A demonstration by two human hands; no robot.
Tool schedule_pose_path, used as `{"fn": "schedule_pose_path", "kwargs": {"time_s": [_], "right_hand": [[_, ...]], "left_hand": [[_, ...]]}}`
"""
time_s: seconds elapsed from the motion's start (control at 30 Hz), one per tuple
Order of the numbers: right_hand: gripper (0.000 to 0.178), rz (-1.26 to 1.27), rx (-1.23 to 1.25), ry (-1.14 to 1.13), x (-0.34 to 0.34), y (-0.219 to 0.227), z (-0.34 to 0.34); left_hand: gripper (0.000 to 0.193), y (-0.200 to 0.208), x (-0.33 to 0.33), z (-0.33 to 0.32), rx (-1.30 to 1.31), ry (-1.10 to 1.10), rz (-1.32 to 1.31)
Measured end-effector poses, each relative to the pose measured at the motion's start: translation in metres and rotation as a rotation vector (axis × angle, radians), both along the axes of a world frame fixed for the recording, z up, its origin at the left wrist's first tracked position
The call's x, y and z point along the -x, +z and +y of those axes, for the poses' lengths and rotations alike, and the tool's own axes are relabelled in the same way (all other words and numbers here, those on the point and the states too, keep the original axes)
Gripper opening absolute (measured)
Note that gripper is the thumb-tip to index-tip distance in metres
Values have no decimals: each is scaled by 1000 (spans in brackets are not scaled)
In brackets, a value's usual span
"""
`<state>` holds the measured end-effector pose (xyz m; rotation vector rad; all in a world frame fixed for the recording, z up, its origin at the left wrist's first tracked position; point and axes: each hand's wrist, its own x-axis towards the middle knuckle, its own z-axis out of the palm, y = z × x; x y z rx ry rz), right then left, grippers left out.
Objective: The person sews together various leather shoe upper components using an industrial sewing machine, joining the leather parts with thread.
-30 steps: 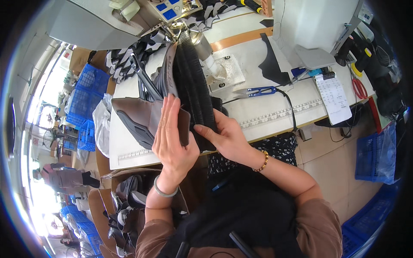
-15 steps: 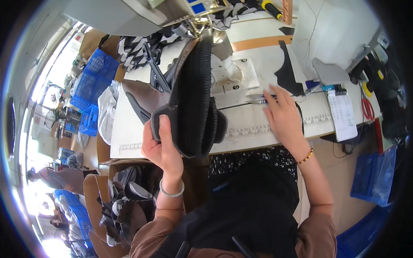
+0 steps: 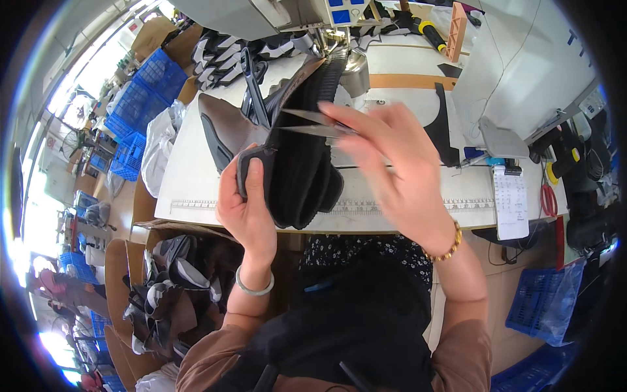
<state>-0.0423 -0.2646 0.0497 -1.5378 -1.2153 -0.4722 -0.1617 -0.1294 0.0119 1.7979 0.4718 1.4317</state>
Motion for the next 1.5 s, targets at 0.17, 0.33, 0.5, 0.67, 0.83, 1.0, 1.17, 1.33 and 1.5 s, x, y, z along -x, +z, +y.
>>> {"fn": "schedule_pose_path", "kwargs": {"time_s": [0.17, 0.33, 0.5, 0.67, 0.83, 1.0, 1.17, 1.33, 1.5], "right_hand": [[33, -453, 126, 20, -34, 20, 48], [34, -488, 288, 192, -56, 17, 44], [29, -503, 269, 239, -51, 8, 50], [38, -557, 230, 257, -52, 8, 59], [36, -517, 239, 288, -52, 5, 63], [29, -461, 205, 253, -59, 1, 59], [29, -433, 202, 305, -58, 2, 64], [36, -383, 225, 367, -55, -1, 73], [31, -329, 212, 375, -50, -5, 77]], "left_hand": [[19, 6, 0, 6, 98, -35, 26], [18, 13, 4, 16, 223, -155, -66], [18, 22, 8, 17, 281, -236, -87], [21, 18, 7, 24, 347, -328, -118], [24, 19, 7, 25, 463, -408, -177], [25, 18, 7, 26, 435, -410, -165], [25, 23, 5, 22, 458, -380, -183], [25, 22, 7, 24, 429, -387, -160], [27, 20, 9, 23, 354, -313, -71]]}}
